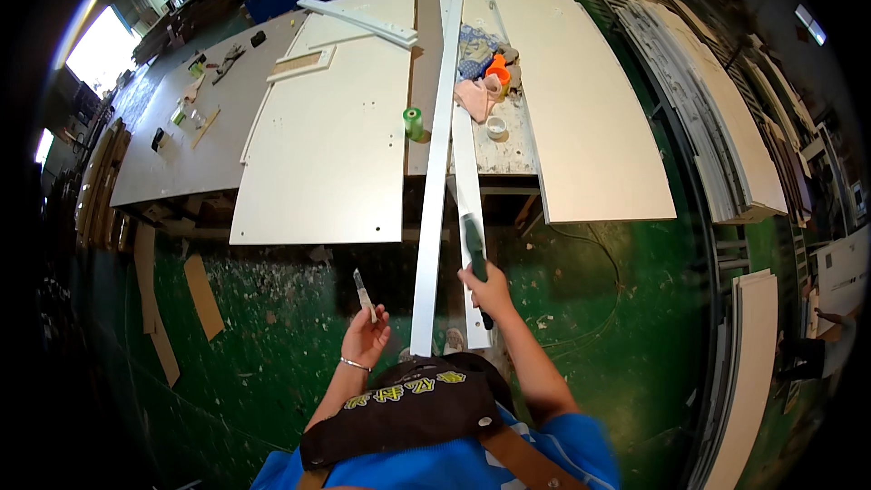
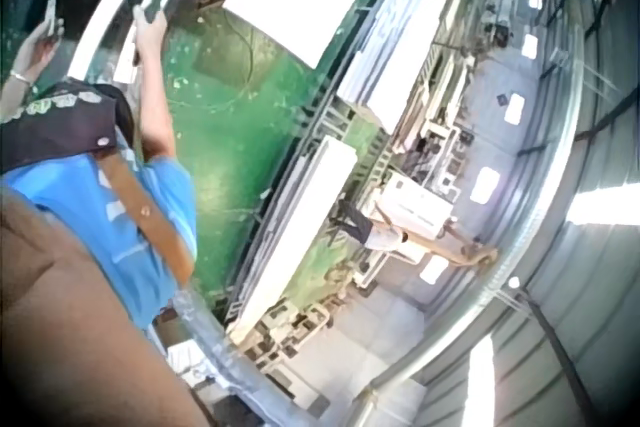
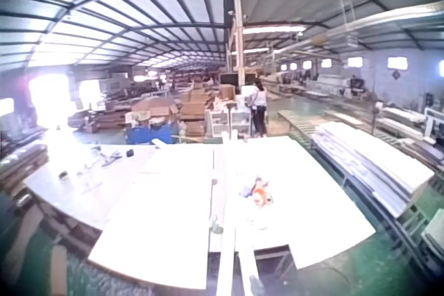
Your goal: The person assembles a white wooden furniture frame on a workbench. They use a power drill to fasten long white strips to a larger panel, then apply a white substance from a small container to the edges of the strips using a small tool.
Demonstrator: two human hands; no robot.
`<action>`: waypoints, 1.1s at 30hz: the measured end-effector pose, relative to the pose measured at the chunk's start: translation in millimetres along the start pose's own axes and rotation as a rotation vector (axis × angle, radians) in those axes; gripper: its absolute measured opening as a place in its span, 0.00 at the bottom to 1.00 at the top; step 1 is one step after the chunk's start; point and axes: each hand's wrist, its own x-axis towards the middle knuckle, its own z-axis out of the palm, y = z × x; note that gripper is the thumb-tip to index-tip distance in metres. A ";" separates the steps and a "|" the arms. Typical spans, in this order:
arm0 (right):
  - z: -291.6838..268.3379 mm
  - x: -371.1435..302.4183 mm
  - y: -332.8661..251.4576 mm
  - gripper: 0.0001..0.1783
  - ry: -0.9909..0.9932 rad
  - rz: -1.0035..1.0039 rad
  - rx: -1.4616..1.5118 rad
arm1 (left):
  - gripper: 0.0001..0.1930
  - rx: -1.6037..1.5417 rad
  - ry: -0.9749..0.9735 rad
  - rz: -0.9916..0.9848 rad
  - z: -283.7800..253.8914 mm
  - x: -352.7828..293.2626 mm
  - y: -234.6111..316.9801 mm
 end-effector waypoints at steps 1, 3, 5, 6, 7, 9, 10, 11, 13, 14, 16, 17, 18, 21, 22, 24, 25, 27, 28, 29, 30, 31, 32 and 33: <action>-0.3 -7.7 5.7 0.13 -0.026 0.013 -0.077 | 0.10 0.005 0.007 0.021 4.2 0.1 1.1; 2.8 -31.9 5.7 0.13 -0.271 -0.037 -0.379 | 0.09 -0.015 0.048 0.034 2.4 -0.8 4.2; -0.5 -44.9 24.2 0.15 -0.342 -0.115 -0.504 | 0.08 -0.046 0.093 0.118 -0.6 0.5 2.2; -0.9 -51.1 33.3 0.16 -0.276 -0.045 -0.396 | 0.08 -0.048 0.110 0.190 -0.3 0.7 1.7; -0.5 -53.7 49.2 0.17 -0.184 0.073 -0.292 | 0.09 -0.027 0.102 0.242 -4.1 -0.4 6.2; 6.2 -72.5 31.5 0.19 -0.156 0.074 -0.477 | 0.09 -0.025 0.105 0.277 -5.7 -0.5 12.0; 4.9 -75.1 58.8 0.21 -0.288 -0.252 -0.680 | 0.09 -0.024 0.115 0.275 -10.1 1.7 12.8; 5.0 -79.6 48.0 0.22 -0.440 -0.222 -0.697 | 0.09 -0.065 0.131 0.249 -12.5 4.0 16.1; -2.0 -88.3 57.3 0.22 -0.395 -0.257 -0.547 | 0.09 -0.073 0.123 0.228 -18.8 3.3 22.0; -13.9 -91.9 28.8 0.22 -0.292 0.187 -0.474 | 0.09 -0.081 0.115 0.221 -17.9 0.4 25.0; -54.3 -88.3 54.6 0.21 0.167 0.220 -0.249 | 0.09 -0.087 0.115 0.218 -20.2 -1.0 29.7; -77.4 -95.0 41.4 0.16 0.220 0.219 -0.186 | 0.09 -0.093 0.133 0.210 -25.9 -2.8 31.3; -103.6 -101.9 44.6 0.13 0.343 0.203 -0.199 | 0.09 -0.094 0.144 0.197 -28.3 -3.6 33.2; -183.3 -128.0 59.0 0.12 0.661 0.195 -0.023 | 0.08 -0.079 0.154 0.143 -39.0 -0.8 31.5; -204.2 -137.6 58.4 0.12 0.745 0.190 0.004 | 0.08 -0.079 0.150 0.125 -45.2 1.3 29.8; -226.8 -150.3 42.9 0.11 0.855 0.146 0.056 | 0.08 -0.056 0.151 0.088 -52.0 4.3 28.0; -233.6 -154.1 34.8 0.11 0.874 0.137 0.019 | 0.08 -0.045 0.157 0.071 -54.0 4.1 26.6; -237.2 -151.2 16.8 0.11 0.882 0.113 -0.037 | 0.09 -0.032 0.135 0.050 -50.4 9.1 28.9; -237.7 -143.0 7.4 0.11 0.867 0.104 -0.065 | 0.09 -0.033 0.117 0.043 -47.8 11.0 28.6; -238.5 -133.0 -1.2 0.11 0.854 0.093 -0.090 | 0.09 -0.033 0.096 0.035 -43.1 13.6 28.9; -238.6 -118.9 -9.8 0.10 0.840 0.065 -0.080 | 0.10 -0.035 0.075 0.033 -38.7 16.3 30.0; -238.2 -103.6 -19.9 0.10 0.825 0.038 -0.071 | 0.10 -0.034 0.074 0.031 -34.6 18.9 31.2; -236.8 -86.3 -29.4 0.10 0.781 0.027 -0.046 | 0.10 -0.024 0.071 0.036 -26.9 20.9 31.7; -236.1 -68.7 -37.3 0.10 0.735 0.019 -0.024 | 0.09 -0.015 0.071 0.041 -18.5 19.7 32.0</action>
